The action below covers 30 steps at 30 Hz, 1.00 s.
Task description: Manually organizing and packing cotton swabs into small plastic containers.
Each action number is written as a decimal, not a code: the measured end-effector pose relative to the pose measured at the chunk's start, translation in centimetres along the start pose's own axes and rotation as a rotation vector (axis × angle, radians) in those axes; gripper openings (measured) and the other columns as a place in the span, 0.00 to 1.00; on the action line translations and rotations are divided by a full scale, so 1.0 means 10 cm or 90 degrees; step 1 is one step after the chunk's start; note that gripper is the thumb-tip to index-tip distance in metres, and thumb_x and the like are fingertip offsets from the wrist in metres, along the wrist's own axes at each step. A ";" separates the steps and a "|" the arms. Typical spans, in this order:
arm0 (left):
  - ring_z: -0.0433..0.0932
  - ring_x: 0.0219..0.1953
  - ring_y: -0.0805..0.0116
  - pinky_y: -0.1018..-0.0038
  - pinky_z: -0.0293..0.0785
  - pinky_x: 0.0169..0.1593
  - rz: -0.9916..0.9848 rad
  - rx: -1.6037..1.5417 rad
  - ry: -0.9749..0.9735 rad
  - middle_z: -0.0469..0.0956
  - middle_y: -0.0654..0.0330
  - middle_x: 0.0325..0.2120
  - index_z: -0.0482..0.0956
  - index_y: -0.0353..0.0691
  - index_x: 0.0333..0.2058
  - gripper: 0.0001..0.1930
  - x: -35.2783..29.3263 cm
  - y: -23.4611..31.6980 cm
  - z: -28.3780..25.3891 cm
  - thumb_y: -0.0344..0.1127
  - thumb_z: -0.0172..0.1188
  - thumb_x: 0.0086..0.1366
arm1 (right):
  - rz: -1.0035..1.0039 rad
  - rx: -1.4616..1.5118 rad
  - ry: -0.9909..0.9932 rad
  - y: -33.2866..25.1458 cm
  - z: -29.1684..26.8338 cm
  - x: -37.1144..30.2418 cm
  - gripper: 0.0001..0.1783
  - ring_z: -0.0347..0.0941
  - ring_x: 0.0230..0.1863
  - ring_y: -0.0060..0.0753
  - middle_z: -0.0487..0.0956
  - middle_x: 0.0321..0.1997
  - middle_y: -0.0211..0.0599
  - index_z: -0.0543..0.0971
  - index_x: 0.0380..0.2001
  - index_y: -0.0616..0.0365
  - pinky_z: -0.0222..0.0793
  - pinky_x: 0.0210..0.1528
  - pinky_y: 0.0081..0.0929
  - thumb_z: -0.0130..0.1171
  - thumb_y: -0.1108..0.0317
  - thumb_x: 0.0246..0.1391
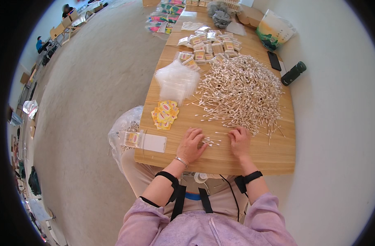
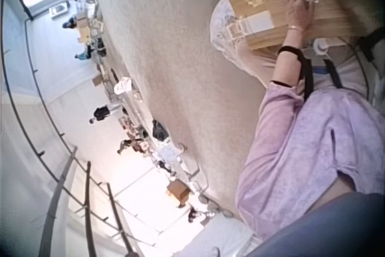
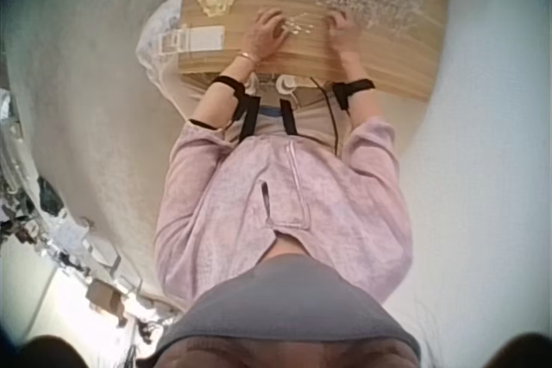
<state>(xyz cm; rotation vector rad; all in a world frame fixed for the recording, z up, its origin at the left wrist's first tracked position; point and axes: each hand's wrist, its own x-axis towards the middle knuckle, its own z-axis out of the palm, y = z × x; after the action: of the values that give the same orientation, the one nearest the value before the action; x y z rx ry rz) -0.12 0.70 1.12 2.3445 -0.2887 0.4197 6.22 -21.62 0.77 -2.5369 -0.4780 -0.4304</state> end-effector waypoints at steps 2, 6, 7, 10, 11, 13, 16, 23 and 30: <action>0.66 0.56 0.52 0.59 0.60 0.62 0.023 -0.013 -0.023 0.72 0.52 0.47 0.75 0.37 0.39 0.16 0.02 -0.03 0.00 0.37 0.65 0.53 | 0.048 -0.045 0.040 0.03 -0.03 0.03 0.05 0.67 0.45 0.38 0.73 0.36 0.28 0.80 0.26 0.48 0.61 0.49 0.37 0.65 0.66 0.42; 0.66 0.56 0.52 0.61 0.63 0.61 0.029 -0.021 -0.031 0.71 0.52 0.49 0.75 0.36 0.42 0.20 0.02 -0.02 -0.02 0.36 0.67 0.51 | 0.032 -0.110 0.028 -0.20 0.01 0.12 0.04 0.67 0.45 0.37 0.73 0.36 0.27 0.80 0.27 0.48 0.61 0.48 0.37 0.64 0.66 0.43; 0.66 0.56 0.51 0.61 0.62 0.61 0.004 -0.025 -0.016 0.71 0.51 0.50 0.74 0.37 0.44 0.22 0.01 0.00 -0.01 0.35 0.67 0.51 | 0.025 -0.100 -0.010 -0.31 0.06 0.14 0.04 0.67 0.45 0.38 0.73 0.36 0.28 0.80 0.27 0.48 0.61 0.48 0.37 0.63 0.65 0.44; 0.65 0.57 0.50 0.61 0.62 0.61 -0.026 -0.030 0.008 0.69 0.51 0.51 0.71 0.37 0.48 0.25 0.01 -0.01 -0.01 0.35 0.66 0.52 | -0.007 -0.046 -0.080 -0.61 0.25 0.12 0.05 0.67 0.46 0.38 0.73 0.37 0.28 0.80 0.28 0.48 0.62 0.48 0.37 0.63 0.64 0.45; 0.65 0.57 0.50 0.61 0.62 0.61 -0.031 -0.032 0.015 0.69 0.50 0.52 0.70 0.37 0.50 0.26 0.01 -0.02 -0.01 0.34 0.65 0.52 | -0.031 -0.003 -0.113 -0.67 0.30 0.11 0.06 0.67 0.46 0.38 0.74 0.37 0.28 0.80 0.29 0.47 0.62 0.48 0.37 0.62 0.64 0.45; 0.65 0.57 0.50 0.61 0.62 0.61 -0.029 -0.037 0.007 0.69 0.50 0.51 0.70 0.37 0.49 0.25 0.00 -0.02 0.02 0.34 0.65 0.53 | -0.025 0.022 -0.080 -0.69 0.38 0.14 0.07 0.67 0.47 0.38 0.74 0.38 0.28 0.80 0.30 0.47 0.62 0.48 0.37 0.62 0.64 0.45; 0.65 0.57 0.50 0.61 0.62 0.61 -0.024 -0.039 -0.007 0.69 0.50 0.51 0.70 0.36 0.49 0.24 0.00 -0.04 0.00 0.33 0.64 0.53 | -0.033 -0.012 -0.002 -0.62 0.42 0.30 0.09 0.66 0.49 0.37 0.74 0.40 0.27 0.80 0.33 0.47 0.62 0.49 0.37 0.62 0.64 0.45; 0.66 0.55 0.48 0.61 0.62 0.60 -0.076 -0.101 0.051 0.70 0.48 0.49 0.69 0.35 0.50 0.24 -0.01 -0.06 0.02 0.29 0.62 0.54 | -0.047 -0.108 -0.086 -0.46 0.35 0.52 0.08 0.65 0.48 0.35 0.74 0.39 0.23 0.81 0.31 0.46 0.62 0.48 0.37 0.63 0.64 0.43; 0.64 0.58 0.48 0.60 0.60 0.62 -0.067 -0.066 0.091 0.69 0.47 0.53 0.67 0.33 0.53 0.26 0.00 -0.07 0.02 0.29 0.61 0.55 | -0.079 0.035 -0.120 -0.63 0.31 0.23 0.06 0.68 0.44 0.35 0.74 0.35 0.24 0.82 0.30 0.45 0.62 0.46 0.36 0.63 0.65 0.45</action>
<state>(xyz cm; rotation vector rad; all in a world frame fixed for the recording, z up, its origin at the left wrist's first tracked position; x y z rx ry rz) 0.17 1.00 0.56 2.2042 -0.1162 0.5054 6.30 -14.27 1.87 -2.5151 -0.7103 -0.2194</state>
